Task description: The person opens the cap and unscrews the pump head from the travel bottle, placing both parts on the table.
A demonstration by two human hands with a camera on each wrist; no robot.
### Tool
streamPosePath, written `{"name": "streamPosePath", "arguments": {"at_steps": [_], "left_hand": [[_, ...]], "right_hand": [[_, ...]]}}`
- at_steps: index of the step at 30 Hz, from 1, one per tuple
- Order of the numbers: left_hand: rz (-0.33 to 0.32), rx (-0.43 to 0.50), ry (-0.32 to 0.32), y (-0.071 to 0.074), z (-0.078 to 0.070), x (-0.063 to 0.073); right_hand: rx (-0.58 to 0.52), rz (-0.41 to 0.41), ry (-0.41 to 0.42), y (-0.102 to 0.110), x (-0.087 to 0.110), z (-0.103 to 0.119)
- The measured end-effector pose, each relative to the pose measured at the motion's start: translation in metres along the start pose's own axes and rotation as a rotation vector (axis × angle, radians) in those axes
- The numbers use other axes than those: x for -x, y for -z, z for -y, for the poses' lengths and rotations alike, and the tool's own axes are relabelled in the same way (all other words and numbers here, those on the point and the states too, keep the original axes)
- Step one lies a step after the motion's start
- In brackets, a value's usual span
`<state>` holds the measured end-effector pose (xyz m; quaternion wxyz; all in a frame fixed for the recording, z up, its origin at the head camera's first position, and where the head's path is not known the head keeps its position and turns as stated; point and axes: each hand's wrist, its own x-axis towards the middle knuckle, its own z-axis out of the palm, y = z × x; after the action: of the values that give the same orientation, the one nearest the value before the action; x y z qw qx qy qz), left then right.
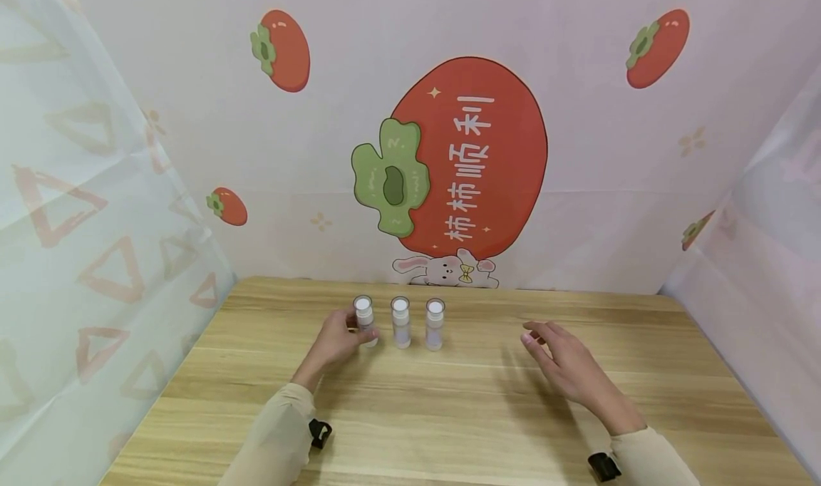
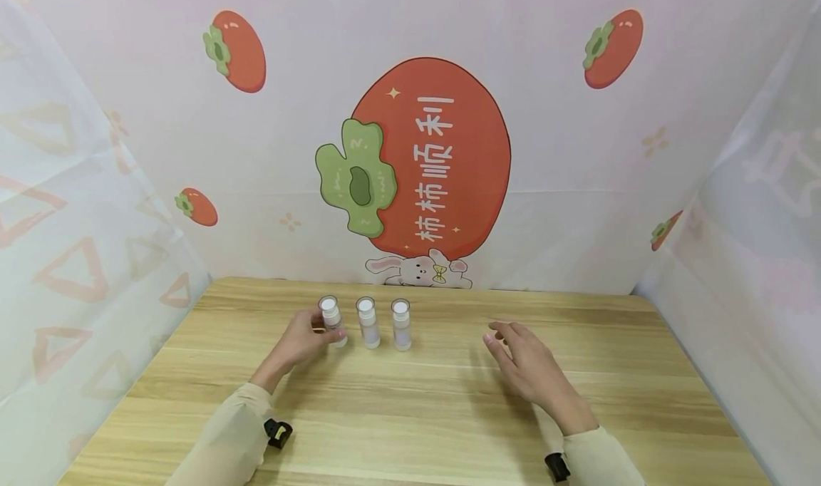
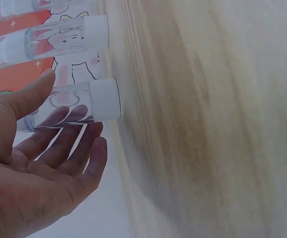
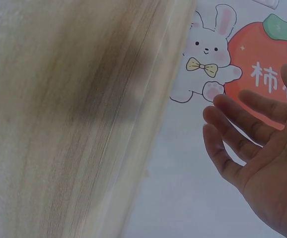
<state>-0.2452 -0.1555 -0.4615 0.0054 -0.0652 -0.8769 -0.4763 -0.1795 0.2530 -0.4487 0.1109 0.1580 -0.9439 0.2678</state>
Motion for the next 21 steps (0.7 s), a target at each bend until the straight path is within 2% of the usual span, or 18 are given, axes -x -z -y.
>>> {"name": "streamPosePath", "arguments": {"at_steps": [8, 12, 21], "left_hand": [[-0.015, 0.041, 0.027, 0.005, -0.005, 0.002], [-0.018, 0.058, 0.016, 0.009, -0.011, 0.002], [-0.058, 0.059, -0.095, 0.019, -0.026, 0.003]], "right_hand": [[-0.021, 0.005, 0.018, 0.0, 0.001, 0.002], [-0.027, 0.01, 0.018, -0.001, 0.002, 0.003], [-0.031, 0.021, 0.023, -0.002, 0.001, 0.006]]}}
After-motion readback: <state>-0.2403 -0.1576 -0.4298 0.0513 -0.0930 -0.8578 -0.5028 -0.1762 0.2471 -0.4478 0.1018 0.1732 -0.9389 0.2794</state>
